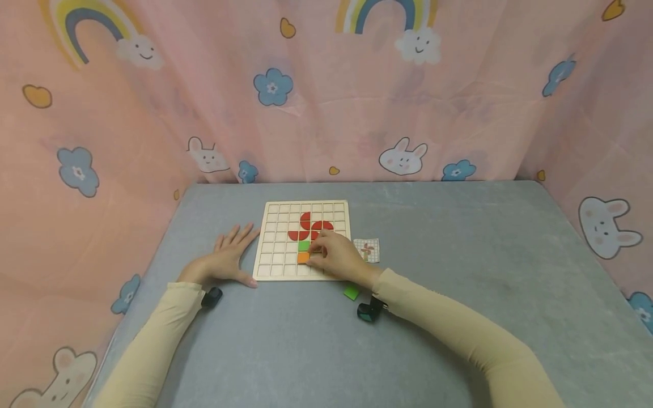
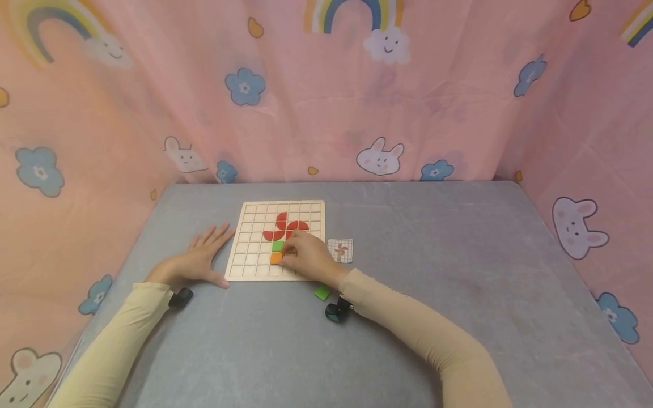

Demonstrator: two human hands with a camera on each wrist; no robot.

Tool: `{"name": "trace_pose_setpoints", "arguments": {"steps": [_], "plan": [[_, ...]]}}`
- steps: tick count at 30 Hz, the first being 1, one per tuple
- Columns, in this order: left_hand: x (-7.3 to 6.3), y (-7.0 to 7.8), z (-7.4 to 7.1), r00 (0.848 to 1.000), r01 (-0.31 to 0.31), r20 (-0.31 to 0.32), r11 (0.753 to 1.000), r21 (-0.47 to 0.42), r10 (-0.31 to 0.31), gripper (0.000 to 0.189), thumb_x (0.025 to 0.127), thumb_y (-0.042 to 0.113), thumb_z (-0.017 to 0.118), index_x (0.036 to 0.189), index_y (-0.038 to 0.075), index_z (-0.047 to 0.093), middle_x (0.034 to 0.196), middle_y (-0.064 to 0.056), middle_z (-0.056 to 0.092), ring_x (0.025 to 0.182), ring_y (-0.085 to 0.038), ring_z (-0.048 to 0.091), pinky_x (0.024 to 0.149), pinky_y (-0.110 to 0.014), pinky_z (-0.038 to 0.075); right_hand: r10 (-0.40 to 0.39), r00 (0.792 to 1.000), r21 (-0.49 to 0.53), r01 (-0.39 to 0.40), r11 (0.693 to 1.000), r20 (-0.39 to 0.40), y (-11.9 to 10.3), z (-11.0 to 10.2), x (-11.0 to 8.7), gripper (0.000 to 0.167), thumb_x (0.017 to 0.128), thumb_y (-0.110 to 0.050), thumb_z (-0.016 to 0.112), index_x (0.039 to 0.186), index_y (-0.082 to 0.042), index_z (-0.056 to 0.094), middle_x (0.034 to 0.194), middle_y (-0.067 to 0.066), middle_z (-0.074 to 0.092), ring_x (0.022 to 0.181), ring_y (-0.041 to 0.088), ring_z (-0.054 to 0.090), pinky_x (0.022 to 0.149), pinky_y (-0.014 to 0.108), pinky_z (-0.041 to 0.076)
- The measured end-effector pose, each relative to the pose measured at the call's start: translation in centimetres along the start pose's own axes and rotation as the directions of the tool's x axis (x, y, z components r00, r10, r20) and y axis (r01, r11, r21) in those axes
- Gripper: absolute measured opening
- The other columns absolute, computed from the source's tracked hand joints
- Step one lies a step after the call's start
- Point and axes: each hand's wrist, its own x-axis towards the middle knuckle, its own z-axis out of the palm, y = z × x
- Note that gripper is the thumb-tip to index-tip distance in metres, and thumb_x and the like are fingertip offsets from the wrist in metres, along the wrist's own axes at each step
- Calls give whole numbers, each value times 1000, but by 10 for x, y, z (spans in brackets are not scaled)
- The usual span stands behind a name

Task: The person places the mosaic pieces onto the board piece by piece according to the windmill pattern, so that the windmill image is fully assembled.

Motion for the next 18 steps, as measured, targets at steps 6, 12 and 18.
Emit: {"name": "trace_pose_setpoints", "arguments": {"steps": [6, 12, 18], "plan": [[-1, 0, 0, 1000, -2, -5, 1000, 5, 2, 136, 59, 53, 91, 160, 13, 9, 168, -16, -4, 153, -46, -10, 116, -72, -8, 5, 1000, -21, -5, 1000, -7, 0, 1, 1, 21, 82, -31, 81, 96, -16, 77, 88, -3, 61, 70, 8, 51, 63, 23, 42], [-2, 1, 1, 1000, 2, 2, 1000, -9, -2, 137, 58, 54, 91, 160, 13, 9, 168, -15, -4, 153, -46, -11, 116, -71, -9, 15, 1000, -33, -15, 999, 3, 1, 4, 1, 21, 82, -31, 80, 96, -17, 77, 89, -4, 62, 72, 8, 51, 64, 22, 42], [-2, 0, 1, 1000, 4, 1, 1000, -15, -4, 136, 59, 53, 91, 160, 13, 9, 169, -15, -4, 153, -46, -11, 116, -71, -9, 12, 1000, -39, -12, 999, -3, 1, 4, 2, 21, 82, -32, 80, 96, -16, 77, 89, -3, 61, 72, 8, 50, 65, 23, 42]]}}
